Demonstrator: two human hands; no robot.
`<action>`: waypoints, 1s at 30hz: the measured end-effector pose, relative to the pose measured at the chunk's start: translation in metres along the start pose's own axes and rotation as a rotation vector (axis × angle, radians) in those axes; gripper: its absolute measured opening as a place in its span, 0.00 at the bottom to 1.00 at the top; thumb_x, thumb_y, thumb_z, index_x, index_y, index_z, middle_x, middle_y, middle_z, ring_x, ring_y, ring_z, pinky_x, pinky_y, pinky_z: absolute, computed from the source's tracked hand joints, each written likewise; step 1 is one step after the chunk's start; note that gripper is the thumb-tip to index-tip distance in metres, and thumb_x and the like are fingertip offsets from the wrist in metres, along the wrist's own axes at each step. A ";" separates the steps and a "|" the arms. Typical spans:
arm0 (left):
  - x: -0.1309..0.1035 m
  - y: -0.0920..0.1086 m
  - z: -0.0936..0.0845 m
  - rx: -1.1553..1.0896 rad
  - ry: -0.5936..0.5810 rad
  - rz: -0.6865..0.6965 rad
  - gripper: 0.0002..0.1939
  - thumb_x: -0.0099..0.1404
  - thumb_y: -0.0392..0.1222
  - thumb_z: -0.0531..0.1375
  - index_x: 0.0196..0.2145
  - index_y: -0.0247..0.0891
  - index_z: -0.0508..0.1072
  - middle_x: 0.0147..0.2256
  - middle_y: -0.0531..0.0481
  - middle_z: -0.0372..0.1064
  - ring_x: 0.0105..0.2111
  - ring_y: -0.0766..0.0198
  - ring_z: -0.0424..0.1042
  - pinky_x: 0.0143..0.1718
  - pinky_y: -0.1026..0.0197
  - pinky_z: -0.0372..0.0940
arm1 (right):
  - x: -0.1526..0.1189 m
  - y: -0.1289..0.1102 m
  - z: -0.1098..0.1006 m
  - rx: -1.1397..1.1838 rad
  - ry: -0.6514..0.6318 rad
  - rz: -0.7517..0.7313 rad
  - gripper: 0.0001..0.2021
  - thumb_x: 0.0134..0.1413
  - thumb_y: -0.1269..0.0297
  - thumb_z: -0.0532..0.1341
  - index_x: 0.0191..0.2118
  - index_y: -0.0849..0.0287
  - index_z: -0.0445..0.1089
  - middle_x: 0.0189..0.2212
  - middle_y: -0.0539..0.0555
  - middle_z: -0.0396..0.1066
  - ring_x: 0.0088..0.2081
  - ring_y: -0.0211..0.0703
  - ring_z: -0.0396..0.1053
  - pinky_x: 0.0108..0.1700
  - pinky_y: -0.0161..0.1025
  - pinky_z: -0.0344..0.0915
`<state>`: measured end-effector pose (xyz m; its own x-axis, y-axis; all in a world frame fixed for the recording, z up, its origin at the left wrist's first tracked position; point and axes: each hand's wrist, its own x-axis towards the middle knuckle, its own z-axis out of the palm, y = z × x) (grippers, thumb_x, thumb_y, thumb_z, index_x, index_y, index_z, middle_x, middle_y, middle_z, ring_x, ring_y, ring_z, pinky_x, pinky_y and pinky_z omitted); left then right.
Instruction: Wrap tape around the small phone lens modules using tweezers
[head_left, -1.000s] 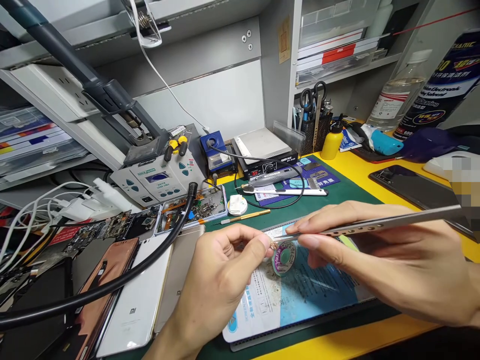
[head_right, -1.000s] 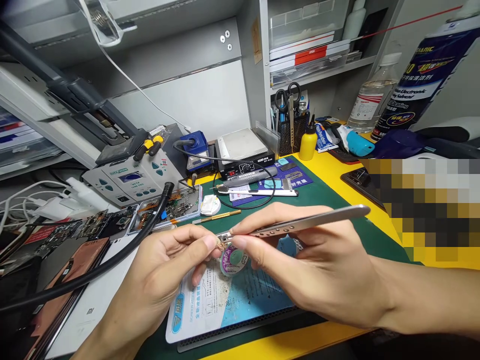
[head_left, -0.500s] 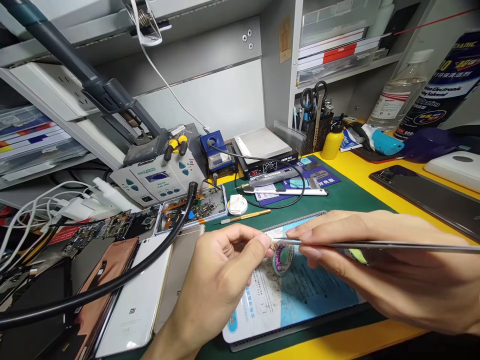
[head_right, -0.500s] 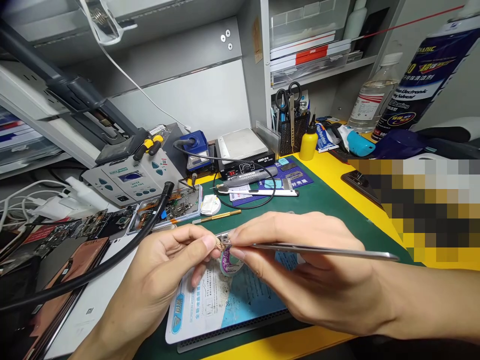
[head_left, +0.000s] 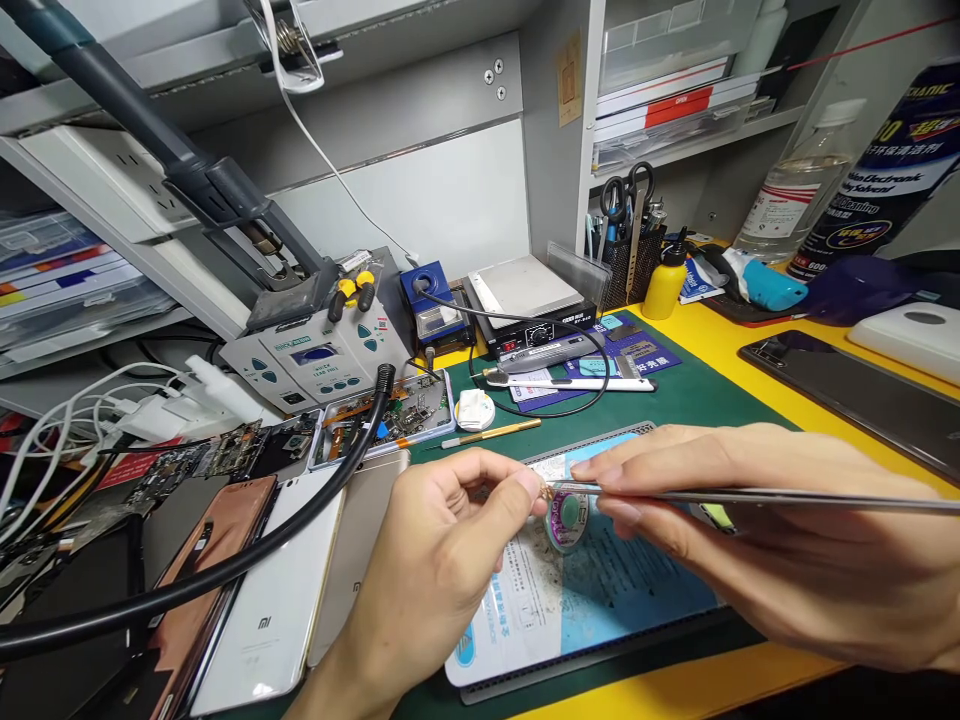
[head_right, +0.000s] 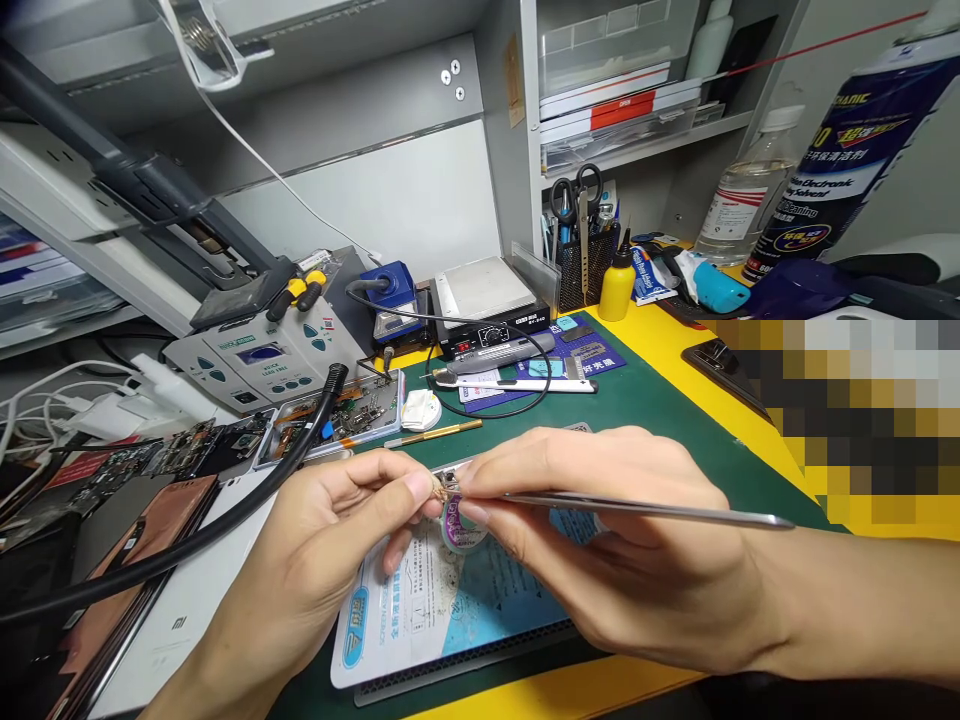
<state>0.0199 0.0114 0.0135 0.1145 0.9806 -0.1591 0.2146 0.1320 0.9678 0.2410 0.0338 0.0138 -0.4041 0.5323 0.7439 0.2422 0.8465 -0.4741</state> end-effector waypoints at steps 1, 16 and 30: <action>0.000 0.000 0.000 0.002 -0.004 0.001 0.17 0.68 0.53 0.64 0.32 0.37 0.81 0.23 0.53 0.69 0.22 0.68 0.60 0.24 0.63 0.54 | -0.001 0.000 0.000 0.009 0.005 0.005 0.13 0.56 0.79 0.67 0.44 0.57 0.78 0.36 0.52 0.85 0.34 0.41 0.84 0.39 0.27 0.80; -0.001 0.003 0.001 -0.017 -0.014 0.039 0.13 0.68 0.49 0.65 0.31 0.37 0.81 0.27 0.53 0.73 0.23 0.69 0.61 0.25 0.65 0.56 | -0.005 -0.001 0.003 0.045 0.001 0.091 0.12 0.58 0.79 0.68 0.44 0.58 0.79 0.37 0.52 0.85 0.34 0.39 0.83 0.38 0.27 0.80; -0.001 -0.001 -0.002 -0.027 -0.004 0.030 0.16 0.68 0.54 0.66 0.34 0.38 0.81 0.30 0.52 0.75 0.22 0.70 0.64 0.24 0.66 0.58 | 0.003 -0.003 0.006 0.095 0.120 0.306 0.07 0.59 0.66 0.69 0.30 0.51 0.80 0.26 0.45 0.80 0.20 0.35 0.77 0.21 0.26 0.74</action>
<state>0.0176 0.0104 0.0130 0.1243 0.9836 -0.1310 0.1850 0.1067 0.9769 0.2342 0.0330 0.0144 -0.2174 0.7640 0.6075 0.2505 0.6452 -0.7218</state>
